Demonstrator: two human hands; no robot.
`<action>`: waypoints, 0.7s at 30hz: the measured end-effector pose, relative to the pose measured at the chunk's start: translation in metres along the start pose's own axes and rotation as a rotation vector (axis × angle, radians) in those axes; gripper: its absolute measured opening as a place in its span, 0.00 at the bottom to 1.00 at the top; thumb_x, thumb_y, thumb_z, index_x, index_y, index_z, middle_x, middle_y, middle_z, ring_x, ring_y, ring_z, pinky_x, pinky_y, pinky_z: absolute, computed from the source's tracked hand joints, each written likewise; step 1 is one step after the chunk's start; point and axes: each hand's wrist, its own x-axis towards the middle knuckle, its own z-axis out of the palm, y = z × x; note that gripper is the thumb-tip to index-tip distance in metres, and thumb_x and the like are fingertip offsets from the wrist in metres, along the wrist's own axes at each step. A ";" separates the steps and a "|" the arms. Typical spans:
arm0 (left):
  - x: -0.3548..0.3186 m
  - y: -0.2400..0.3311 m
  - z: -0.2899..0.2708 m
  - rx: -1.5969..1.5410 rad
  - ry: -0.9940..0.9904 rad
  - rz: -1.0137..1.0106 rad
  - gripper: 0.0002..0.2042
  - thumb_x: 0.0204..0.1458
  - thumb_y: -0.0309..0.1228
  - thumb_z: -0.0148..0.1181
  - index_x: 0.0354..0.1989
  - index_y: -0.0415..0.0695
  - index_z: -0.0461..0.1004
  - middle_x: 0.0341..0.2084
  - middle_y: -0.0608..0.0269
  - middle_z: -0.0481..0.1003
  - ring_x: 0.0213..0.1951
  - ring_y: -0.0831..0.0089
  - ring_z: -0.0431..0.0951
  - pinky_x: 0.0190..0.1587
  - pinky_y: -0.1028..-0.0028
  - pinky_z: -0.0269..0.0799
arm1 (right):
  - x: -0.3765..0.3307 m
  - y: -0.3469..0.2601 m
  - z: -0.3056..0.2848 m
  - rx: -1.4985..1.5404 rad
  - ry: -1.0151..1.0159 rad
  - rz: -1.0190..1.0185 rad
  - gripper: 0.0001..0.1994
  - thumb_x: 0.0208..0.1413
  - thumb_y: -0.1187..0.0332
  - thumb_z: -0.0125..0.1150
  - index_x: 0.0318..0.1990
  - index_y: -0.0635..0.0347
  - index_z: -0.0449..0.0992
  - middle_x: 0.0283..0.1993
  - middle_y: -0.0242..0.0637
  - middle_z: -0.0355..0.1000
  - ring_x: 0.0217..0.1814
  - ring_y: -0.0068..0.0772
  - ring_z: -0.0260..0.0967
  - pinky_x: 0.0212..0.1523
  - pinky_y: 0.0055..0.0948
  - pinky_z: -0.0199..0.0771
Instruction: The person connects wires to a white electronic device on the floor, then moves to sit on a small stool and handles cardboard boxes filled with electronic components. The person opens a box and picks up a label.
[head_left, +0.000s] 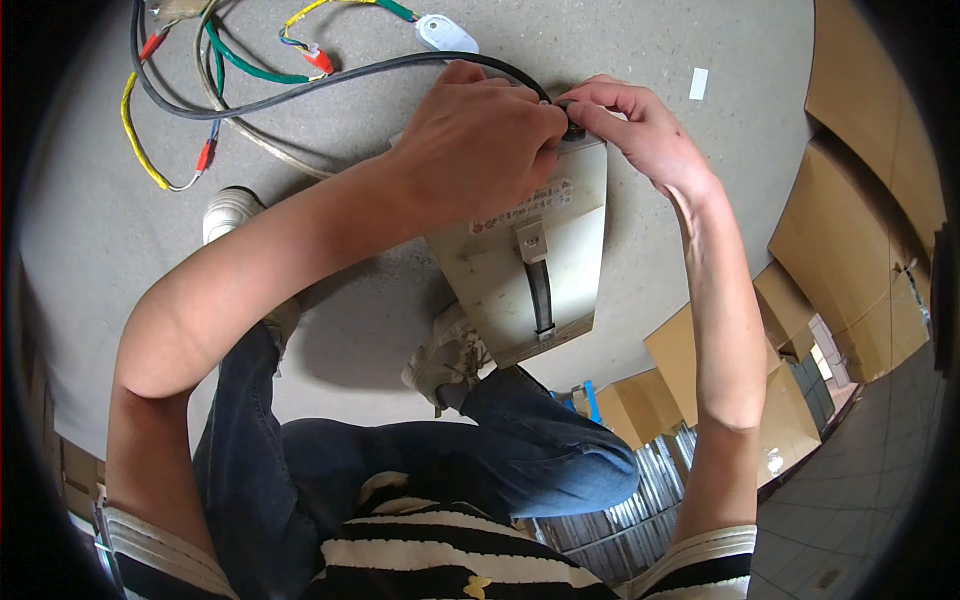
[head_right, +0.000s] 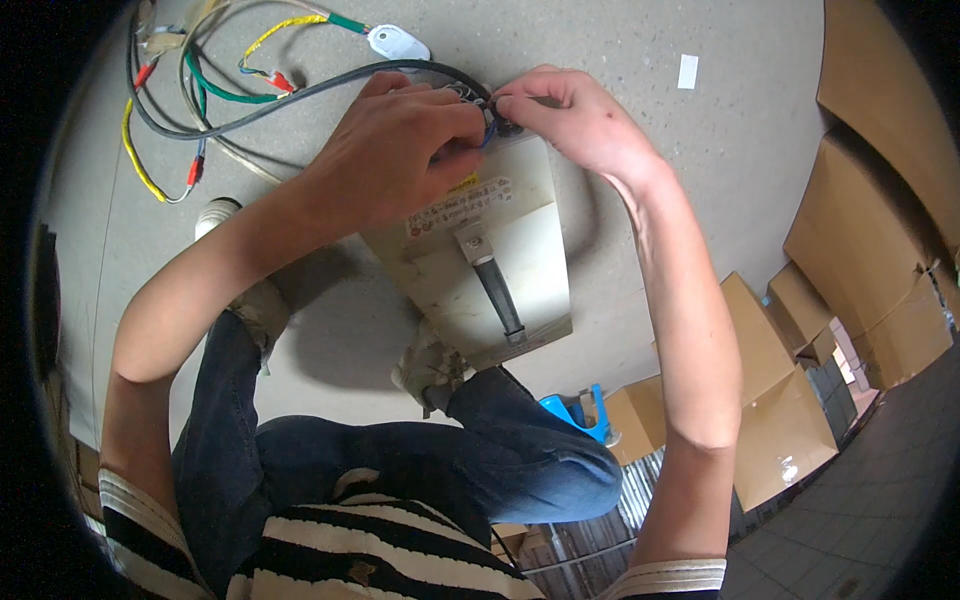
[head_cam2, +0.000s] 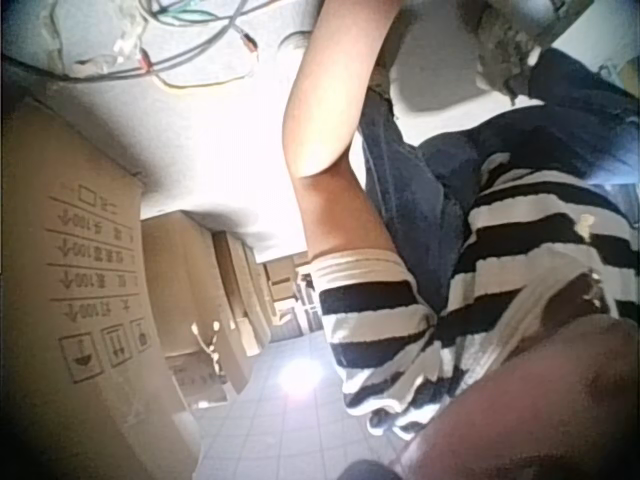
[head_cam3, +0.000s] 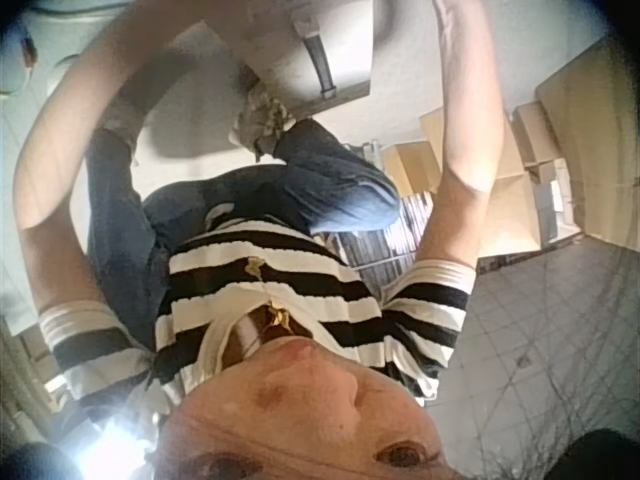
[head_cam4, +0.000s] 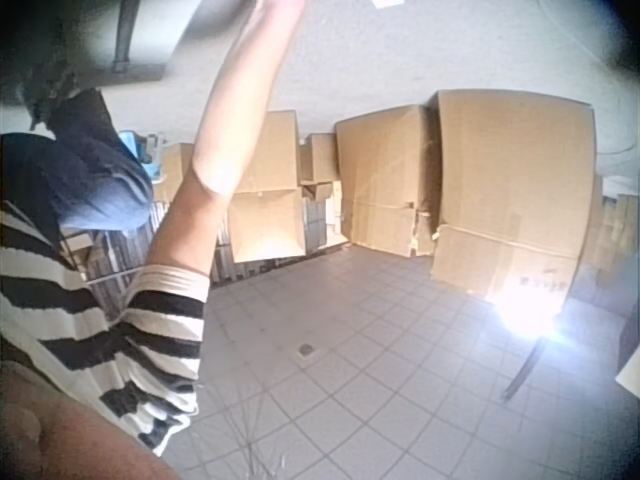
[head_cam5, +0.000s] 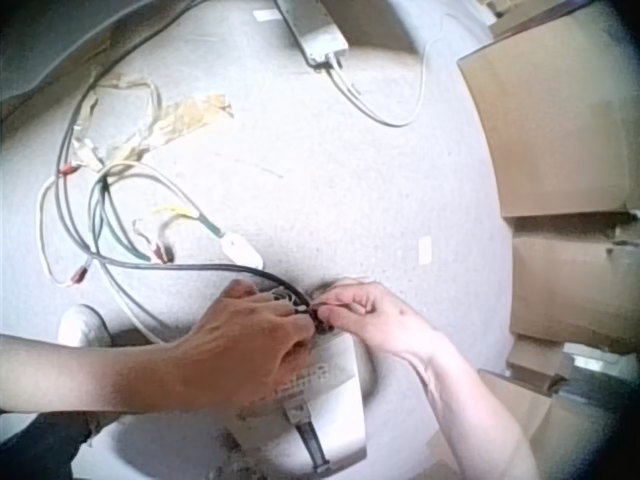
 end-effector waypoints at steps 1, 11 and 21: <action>0.000 0.000 -0.001 -0.002 -0.007 -0.004 0.05 0.44 0.31 0.53 0.27 0.44 0.69 0.25 0.62 0.70 0.34 0.64 0.70 0.46 0.63 0.56 | -0.001 -0.001 0.001 -0.022 0.022 -0.005 0.11 0.50 0.69 0.53 0.36 0.68 0.74 0.35 0.34 0.71 0.39 0.21 0.66 0.43 0.19 0.65; -0.001 -0.001 0.003 0.016 0.020 -0.008 0.05 0.45 0.31 0.52 0.28 0.44 0.70 0.24 0.63 0.70 0.33 0.65 0.71 0.45 0.63 0.56 | -0.008 -0.002 0.021 -0.709 0.359 -0.174 0.10 0.48 0.66 0.55 0.35 0.62 0.76 0.35 0.32 0.71 0.39 0.23 0.66 0.42 0.23 0.64; 0.000 -0.003 0.003 0.004 0.002 -0.021 0.06 0.44 0.32 0.53 0.26 0.43 0.69 0.23 0.62 0.70 0.32 0.65 0.70 0.44 0.65 0.57 | 0.005 -0.003 -0.011 -0.047 -0.187 0.116 0.14 0.54 0.67 0.50 0.45 0.65 0.71 0.38 0.30 0.71 0.41 0.18 0.65 0.46 0.19 0.63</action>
